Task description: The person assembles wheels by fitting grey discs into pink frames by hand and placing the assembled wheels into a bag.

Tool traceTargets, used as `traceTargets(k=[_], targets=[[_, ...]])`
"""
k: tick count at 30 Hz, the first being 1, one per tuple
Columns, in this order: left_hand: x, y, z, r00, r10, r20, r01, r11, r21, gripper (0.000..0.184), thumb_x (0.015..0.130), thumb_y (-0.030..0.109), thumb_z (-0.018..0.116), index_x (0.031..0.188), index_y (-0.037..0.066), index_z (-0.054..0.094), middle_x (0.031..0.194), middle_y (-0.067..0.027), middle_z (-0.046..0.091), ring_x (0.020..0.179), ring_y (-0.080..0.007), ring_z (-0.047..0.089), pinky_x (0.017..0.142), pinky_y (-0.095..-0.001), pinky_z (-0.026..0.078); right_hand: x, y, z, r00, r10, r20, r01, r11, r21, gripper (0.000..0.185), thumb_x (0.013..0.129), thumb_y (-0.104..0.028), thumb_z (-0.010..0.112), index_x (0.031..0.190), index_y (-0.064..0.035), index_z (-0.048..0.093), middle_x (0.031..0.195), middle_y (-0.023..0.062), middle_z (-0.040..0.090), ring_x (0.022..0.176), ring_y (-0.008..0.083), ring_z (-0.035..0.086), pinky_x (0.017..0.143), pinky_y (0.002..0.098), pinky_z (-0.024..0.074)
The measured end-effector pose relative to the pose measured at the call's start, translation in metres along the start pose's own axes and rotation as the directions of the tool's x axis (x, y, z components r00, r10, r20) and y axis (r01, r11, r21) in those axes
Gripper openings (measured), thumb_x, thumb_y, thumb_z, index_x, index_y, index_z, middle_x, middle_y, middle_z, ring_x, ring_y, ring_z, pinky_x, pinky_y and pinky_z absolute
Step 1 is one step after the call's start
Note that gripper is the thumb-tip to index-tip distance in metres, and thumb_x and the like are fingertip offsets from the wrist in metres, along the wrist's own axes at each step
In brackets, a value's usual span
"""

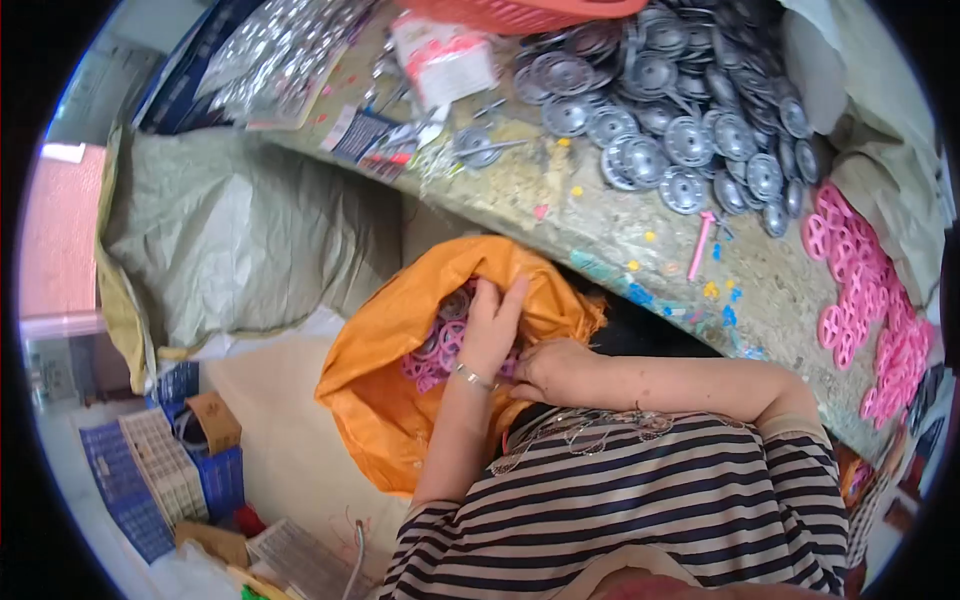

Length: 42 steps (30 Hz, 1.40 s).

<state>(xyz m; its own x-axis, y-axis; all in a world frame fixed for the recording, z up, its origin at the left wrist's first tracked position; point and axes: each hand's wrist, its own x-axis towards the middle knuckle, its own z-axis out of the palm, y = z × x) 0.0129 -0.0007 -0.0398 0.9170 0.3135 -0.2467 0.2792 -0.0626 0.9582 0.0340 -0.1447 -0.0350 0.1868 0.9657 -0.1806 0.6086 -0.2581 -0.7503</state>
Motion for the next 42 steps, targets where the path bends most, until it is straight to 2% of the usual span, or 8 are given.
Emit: traceTargets(k=[8,9,14,23,27,31,37,42], targets=[[-0.05,-0.011,0.013,0.984,0.178,0.028,-0.179,0.951,0.252,0.047,0.093,0.018,0.052,0.128,-0.008,0.036,0.129,-0.022,0.046,0.121,-0.0264,0.043,0.102,-0.033,0.032,-0.086,0.001,-0.103,0.791,0.166,-0.588,-0.047,0.976,0.212,0.015,0.087,-0.016,0.055,0.089,-0.0059,0.066,0.086,0.0133,0.063,0.086,0.033,0.058,0.076,0.0403,0.0472],[-0.051,-0.007,0.021,0.969,-0.069,0.235,0.055,0.996,0.067,0.057,0.091,0.025,0.056,0.13,-0.01,0.033,0.134,-0.027,0.039,0.128,-0.0324,0.037,0.107,-0.0357,0.028,-0.096,0.013,-0.113,0.719,0.258,-0.646,-0.134,0.963,0.235,0.016,0.085,-0.016,0.057,0.09,-0.004,0.066,0.088,0.0154,0.063,0.086,0.0336,0.059,0.077,0.0412,0.047],[-0.079,-0.011,0.051,0.923,0.047,0.383,-0.309,0.685,0.659,0.054,0.09,0.03,0.056,0.123,-0.009,0.038,0.117,-0.0323,0.047,0.107,-0.0429,0.048,0.091,-0.0435,0.041,-0.103,0.066,-0.141,0.446,-0.025,-0.895,-0.517,0.809,-0.28,0.03,0.077,-0.018,0.068,0.102,-0.0021,0.062,0.103,0.0109,0.06,0.096,0.0319,0.054,0.084,0.0391,0.0439],[-0.106,0.047,0.051,0.931,0.354,0.085,-0.339,0.756,0.561,0.018,0.09,0.014,0.058,0.091,-0.002,0.066,0.088,-0.0173,0.067,0.079,-0.0284,0.066,0.071,-0.0327,0.052,-0.116,0.092,-0.139,0.499,-0.129,-0.857,-0.516,0.75,-0.413,0.027,0.077,-0.02,0.066,0.098,-0.0037,0.062,0.101,0.0088,0.062,0.09,0.0285,0.058,0.078,0.0381,0.0461],[-0.088,0.063,0.074,0.963,0.191,0.19,-0.189,0.982,-0.029,0.032,0.099,0.018,0.044,0.114,-0.007,0.056,0.109,-0.0144,0.063,0.099,-0.0254,0.063,0.083,-0.035,0.053,-0.146,0.049,-0.136,0.507,0.035,-0.861,-0.443,0.868,-0.226,0.019,0.078,-0.015,0.062,0.095,-0.0044,0.062,0.099,0.0096,0.065,0.085,0.03,0.062,0.072,0.0398,0.0483],[-0.06,0.083,0.118,0.92,0.164,0.356,0.129,0.732,-0.669,0.042,0.1,0.021,0.042,0.134,-0.004,0.037,0.127,-0.0153,0.05,0.114,-0.0211,0.053,0.089,-0.0326,0.05,-0.156,0.009,-0.101,0.531,-0.208,-0.822,-0.199,0.912,-0.359,0.025,0.081,-0.01,0.063,0.106,-0.0053,0.063,0.108,0.0119,0.064,0.09,0.0294,0.062,0.076,0.0386,0.049],[-0.037,0.083,0.158,0.911,0.003,0.413,0.186,0.889,-0.418,0.034,0.098,0.012,0.043,0.13,0.0,0.044,0.113,-0.0097,0.057,0.096,-0.0147,0.059,0.077,-0.0268,0.052,-0.176,0.009,-0.074,0.311,0.09,-0.946,-0.194,0.981,0.03,0.032,0.083,-0.017,0.063,0.11,0.0,0.059,0.115,0.0172,0.057,0.105,0.0361,0.054,0.088,0.0428,0.0434],[-0.04,0.097,0.179,0.848,-0.037,0.529,0.117,0.986,-0.119,0.038,0.098,0.01,0.043,0.135,0.005,0.037,0.112,-0.0108,0.057,0.096,-0.0135,0.059,0.079,-0.0272,0.051,-0.214,0.025,-0.08,0.513,0.484,-0.709,-0.201,0.871,0.449,0.032,0.083,-0.019,0.067,0.11,-0.0024,0.06,0.095,0.0145,0.064,0.088,0.0255,0.063,0.079,0.0329,0.0488]])
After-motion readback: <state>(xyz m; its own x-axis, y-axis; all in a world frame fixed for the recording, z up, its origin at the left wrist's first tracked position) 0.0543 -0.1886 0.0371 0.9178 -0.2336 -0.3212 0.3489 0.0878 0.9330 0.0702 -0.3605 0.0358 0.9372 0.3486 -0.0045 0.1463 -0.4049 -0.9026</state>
